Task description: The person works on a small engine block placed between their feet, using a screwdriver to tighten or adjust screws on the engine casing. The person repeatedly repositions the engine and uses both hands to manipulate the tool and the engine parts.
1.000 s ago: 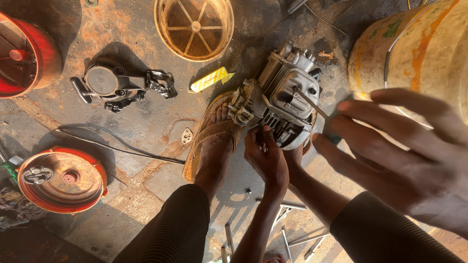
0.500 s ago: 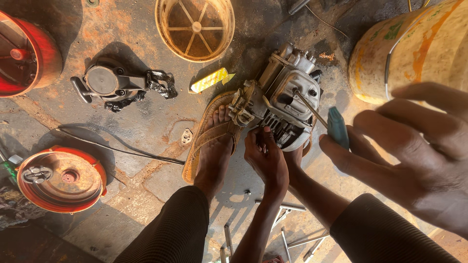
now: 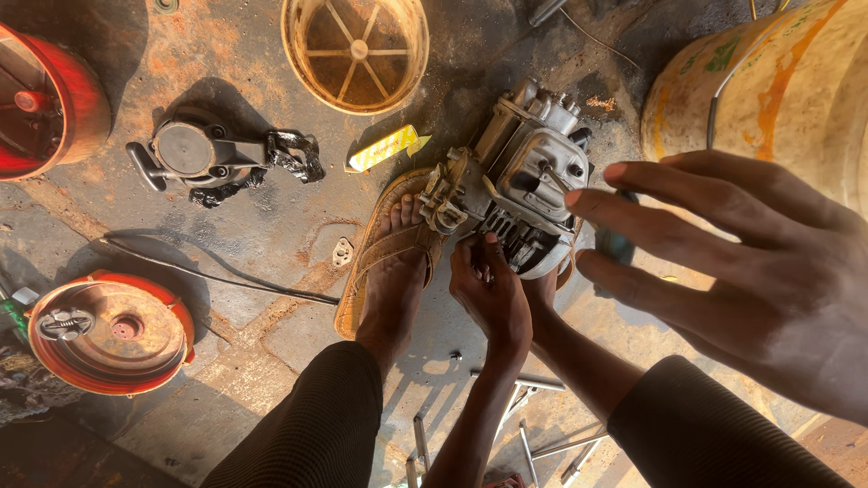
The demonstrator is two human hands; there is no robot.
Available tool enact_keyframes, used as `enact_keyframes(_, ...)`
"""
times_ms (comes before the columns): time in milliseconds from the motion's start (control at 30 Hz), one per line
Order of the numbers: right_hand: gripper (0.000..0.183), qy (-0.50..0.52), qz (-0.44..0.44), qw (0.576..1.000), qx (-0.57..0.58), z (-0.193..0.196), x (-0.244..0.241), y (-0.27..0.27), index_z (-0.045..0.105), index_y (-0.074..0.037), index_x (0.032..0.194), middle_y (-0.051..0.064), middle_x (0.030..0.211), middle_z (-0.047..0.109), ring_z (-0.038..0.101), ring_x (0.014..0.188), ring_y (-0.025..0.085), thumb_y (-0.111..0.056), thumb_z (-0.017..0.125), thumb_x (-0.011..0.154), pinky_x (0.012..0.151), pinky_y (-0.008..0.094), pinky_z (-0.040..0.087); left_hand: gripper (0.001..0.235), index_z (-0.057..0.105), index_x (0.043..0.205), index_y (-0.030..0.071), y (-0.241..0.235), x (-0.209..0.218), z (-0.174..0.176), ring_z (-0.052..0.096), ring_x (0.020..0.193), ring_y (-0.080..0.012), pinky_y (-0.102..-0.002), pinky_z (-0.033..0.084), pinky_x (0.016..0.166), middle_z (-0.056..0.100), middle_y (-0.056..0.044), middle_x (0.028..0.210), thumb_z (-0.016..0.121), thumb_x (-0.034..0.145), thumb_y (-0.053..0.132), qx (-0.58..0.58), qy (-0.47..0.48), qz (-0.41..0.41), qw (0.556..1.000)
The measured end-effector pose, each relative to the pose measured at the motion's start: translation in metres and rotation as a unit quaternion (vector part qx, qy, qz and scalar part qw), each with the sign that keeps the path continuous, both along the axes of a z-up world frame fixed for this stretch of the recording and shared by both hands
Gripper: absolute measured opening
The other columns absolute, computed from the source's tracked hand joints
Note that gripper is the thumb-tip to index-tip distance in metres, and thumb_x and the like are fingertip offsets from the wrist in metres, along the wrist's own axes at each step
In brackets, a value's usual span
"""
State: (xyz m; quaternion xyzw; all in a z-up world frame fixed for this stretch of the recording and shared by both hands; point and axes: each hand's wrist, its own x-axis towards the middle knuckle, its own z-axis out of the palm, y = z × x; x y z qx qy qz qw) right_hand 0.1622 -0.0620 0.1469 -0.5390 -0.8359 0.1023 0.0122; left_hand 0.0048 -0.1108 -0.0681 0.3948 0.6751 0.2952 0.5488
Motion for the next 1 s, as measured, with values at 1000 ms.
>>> enact_keyframes(1000, 0.031, -0.037, -0.027, 0.998, 0.04, 0.001, 0.019, -0.029, 0.078, -0.011, 0.109, 0.011, 0.094, 0.071, 0.07, 0.083, 0.025, -0.012, 0.083, 0.079, 0.071, 0.039, 0.057, 0.026, 0.062, 0.089, -0.001, -0.004, 0.004, -0.002, 0.047, 0.066, -0.0129, -0.032, 0.04, 0.061, 0.054, -0.006, 0.078, 0.062, 0.104, 0.02, 0.023, 0.007, -0.001, 1.0)
